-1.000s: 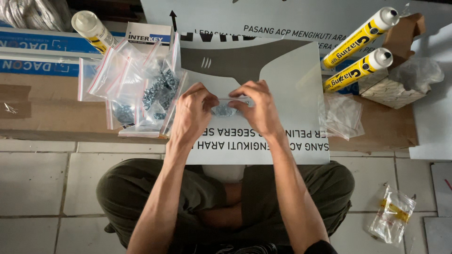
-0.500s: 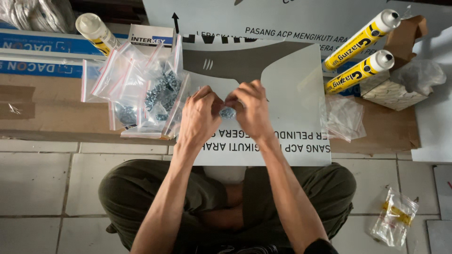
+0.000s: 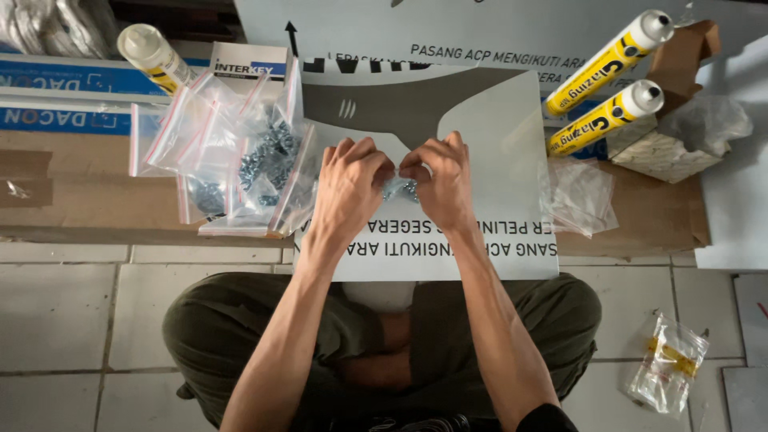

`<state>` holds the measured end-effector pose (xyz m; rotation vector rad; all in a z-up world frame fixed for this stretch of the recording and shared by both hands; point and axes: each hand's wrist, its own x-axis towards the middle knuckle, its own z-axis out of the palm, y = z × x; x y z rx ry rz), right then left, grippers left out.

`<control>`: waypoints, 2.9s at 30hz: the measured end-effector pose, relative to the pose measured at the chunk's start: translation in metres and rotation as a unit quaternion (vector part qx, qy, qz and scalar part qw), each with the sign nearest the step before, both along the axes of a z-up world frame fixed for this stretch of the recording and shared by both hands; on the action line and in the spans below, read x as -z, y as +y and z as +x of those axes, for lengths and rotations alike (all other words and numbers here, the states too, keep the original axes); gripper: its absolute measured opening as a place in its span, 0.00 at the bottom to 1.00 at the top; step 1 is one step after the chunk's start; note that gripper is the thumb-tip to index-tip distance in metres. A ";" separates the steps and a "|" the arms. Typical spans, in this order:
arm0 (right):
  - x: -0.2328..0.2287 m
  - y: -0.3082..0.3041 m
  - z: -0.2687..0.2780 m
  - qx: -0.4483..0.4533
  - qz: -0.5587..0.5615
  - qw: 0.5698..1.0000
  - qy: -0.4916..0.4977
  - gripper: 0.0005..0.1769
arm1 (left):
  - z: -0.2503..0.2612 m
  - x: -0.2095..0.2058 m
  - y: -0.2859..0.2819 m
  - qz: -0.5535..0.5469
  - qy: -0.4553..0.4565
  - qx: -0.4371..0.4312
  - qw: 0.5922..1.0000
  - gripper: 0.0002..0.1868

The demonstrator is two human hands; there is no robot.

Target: The person sorts small metal screws by hand from a pile on a board into a plastic cup and transfers them into small plastic bags.

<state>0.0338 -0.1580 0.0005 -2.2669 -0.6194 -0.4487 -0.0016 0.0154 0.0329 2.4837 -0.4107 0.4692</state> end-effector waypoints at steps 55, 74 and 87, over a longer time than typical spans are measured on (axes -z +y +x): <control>0.038 -0.257 -0.064 0.307 -0.069 0.933 0.173 0.12 | -0.039 -0.060 0.061 -0.007 -0.162 -0.044 0.986 0.08; 0.021 -0.346 0.049 0.480 0.079 0.873 -0.017 0.51 | -0.036 0.083 -0.051 -0.142 0.324 -0.084 0.932 0.11; 0.042 -0.336 0.062 0.528 0.116 0.841 0.025 0.48 | -0.039 0.090 -0.058 -0.134 0.217 -0.069 0.965 0.05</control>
